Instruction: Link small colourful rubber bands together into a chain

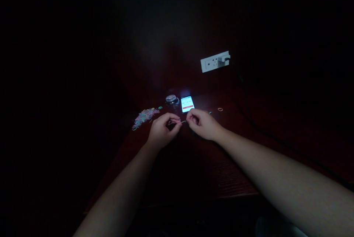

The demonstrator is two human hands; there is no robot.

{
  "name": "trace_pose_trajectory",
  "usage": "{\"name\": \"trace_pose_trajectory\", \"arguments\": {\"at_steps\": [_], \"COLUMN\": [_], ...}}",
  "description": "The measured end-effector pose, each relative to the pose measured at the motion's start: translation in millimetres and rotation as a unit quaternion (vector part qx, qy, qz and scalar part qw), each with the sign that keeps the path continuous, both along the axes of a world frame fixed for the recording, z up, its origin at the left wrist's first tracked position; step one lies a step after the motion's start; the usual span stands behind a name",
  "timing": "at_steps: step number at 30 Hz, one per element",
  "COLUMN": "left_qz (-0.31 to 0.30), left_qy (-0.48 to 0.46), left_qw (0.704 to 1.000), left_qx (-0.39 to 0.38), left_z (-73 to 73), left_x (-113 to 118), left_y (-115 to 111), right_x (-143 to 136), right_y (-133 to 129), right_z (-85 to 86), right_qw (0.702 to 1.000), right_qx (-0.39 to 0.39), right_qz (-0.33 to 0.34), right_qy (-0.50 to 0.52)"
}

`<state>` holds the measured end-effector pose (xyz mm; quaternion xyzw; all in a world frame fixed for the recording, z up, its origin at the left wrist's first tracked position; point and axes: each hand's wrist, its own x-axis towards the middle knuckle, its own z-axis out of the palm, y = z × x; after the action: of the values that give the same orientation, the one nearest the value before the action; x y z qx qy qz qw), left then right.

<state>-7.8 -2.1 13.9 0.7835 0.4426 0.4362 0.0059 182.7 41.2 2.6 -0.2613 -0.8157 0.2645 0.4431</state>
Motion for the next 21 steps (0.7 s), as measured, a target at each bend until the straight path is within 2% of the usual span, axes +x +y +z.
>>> {"name": "trace_pose_trajectory", "arguments": {"at_steps": [8, 21], "left_qz": [-0.002, -0.001], "left_qy": [0.0, -0.002], "left_qw": [1.0, 1.0], "left_qx": [-0.003, -0.001], "left_z": [0.9, 0.9], "left_x": [0.5, 0.6], "left_y": [-0.3, -0.1], "right_x": [-1.8, -1.2], "right_y": [-1.0, -1.5], "right_z": [-0.6, 0.5], "right_qw": [0.999, 1.0], "right_qx": [-0.021, -0.017], "right_qz": [0.031, 0.01], "right_qy": [0.0, -0.004]}}
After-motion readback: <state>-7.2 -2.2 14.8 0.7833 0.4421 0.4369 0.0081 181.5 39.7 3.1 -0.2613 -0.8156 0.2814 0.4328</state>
